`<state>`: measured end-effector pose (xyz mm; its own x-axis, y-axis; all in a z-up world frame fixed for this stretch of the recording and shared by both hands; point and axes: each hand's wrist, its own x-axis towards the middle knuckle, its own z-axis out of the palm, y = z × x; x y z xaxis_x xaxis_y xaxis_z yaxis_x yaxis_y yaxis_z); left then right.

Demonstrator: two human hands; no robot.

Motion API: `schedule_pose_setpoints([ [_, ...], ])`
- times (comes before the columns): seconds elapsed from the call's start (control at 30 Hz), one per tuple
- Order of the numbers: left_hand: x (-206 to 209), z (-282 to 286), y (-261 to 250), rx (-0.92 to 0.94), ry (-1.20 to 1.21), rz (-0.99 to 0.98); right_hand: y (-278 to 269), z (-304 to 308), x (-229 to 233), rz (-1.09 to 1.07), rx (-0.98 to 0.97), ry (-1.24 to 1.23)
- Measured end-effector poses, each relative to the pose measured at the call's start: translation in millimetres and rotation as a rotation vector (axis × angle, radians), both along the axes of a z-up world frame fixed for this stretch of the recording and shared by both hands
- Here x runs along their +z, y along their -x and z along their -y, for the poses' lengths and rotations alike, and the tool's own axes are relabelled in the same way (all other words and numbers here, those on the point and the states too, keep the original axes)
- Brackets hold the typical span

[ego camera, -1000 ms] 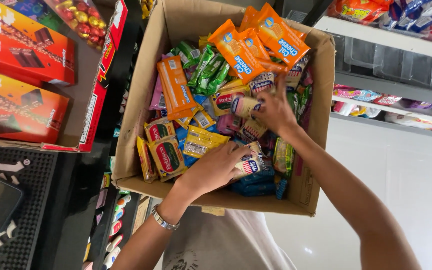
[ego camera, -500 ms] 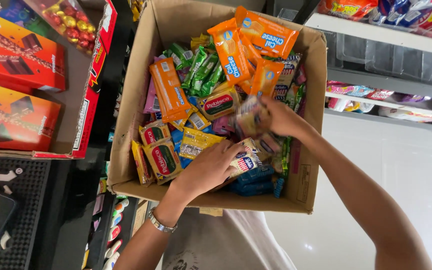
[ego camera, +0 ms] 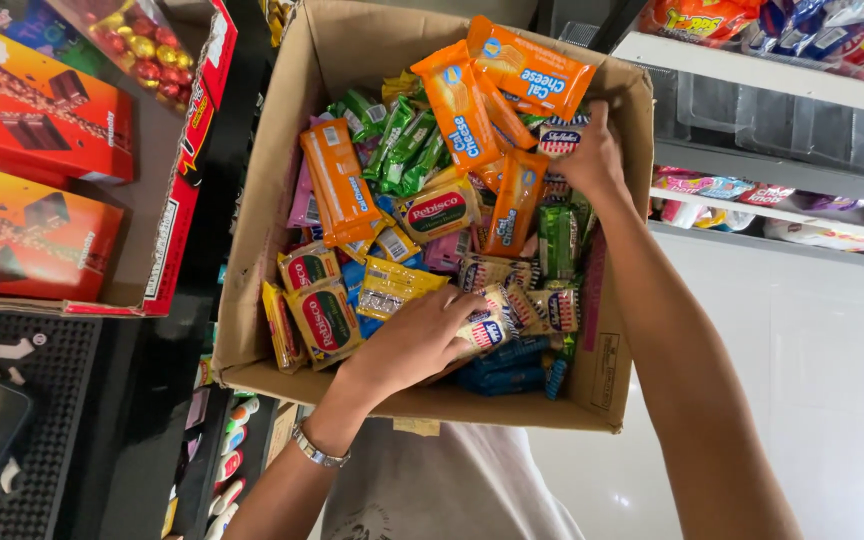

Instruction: Restocking and organizing various snack packages onto grocery store shelves from a cardboard box.

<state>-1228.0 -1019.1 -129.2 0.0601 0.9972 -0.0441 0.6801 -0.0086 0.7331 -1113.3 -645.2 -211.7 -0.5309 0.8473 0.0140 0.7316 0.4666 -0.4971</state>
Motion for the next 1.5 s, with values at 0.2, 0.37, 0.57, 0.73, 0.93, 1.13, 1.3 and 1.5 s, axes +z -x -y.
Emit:
schedule_pose_setpoints([
  [0.2,-6.2,2.3,-1.6,-0.011,-0.131,0.016,-38.1,64.8,71.4,0.279,0.282,0.219],
  [0.37,-3.8,4.1,-4.6,-0.037,-0.195,0.024,-55.0,135.8,77.5,0.182,0.781,0.521],
  [0.57,-1.1,4.5,-12.8,-0.069,-0.027,0.086,-43.8,64.0,56.7,0.132,0.545,0.579],
  [0.73,-23.8,6.4,-24.2,-0.122,0.056,-0.017,13.1,6.9,19.6,0.221,0.236,-0.078],
  [0.93,-43.4,9.0,-31.6,-0.173,-0.093,-0.199,24.6,-8.5,-15.2,0.387,0.255,-0.18],
  [1.13,-35.9,3.6,-25.1,-0.189,-0.063,-0.353,20.6,1.9,55.6,0.079,0.192,0.077],
  [1.3,-2.1,-1.9,-11.8,-0.059,0.207,-0.196,-46.9,-0.5,67.2,-0.793,0.281,0.718],
  [1.5,-3.7,7.8,-0.5,0.279,-0.052,0.06,-64.0,128.3,130.5,-0.275,0.551,0.426],
])
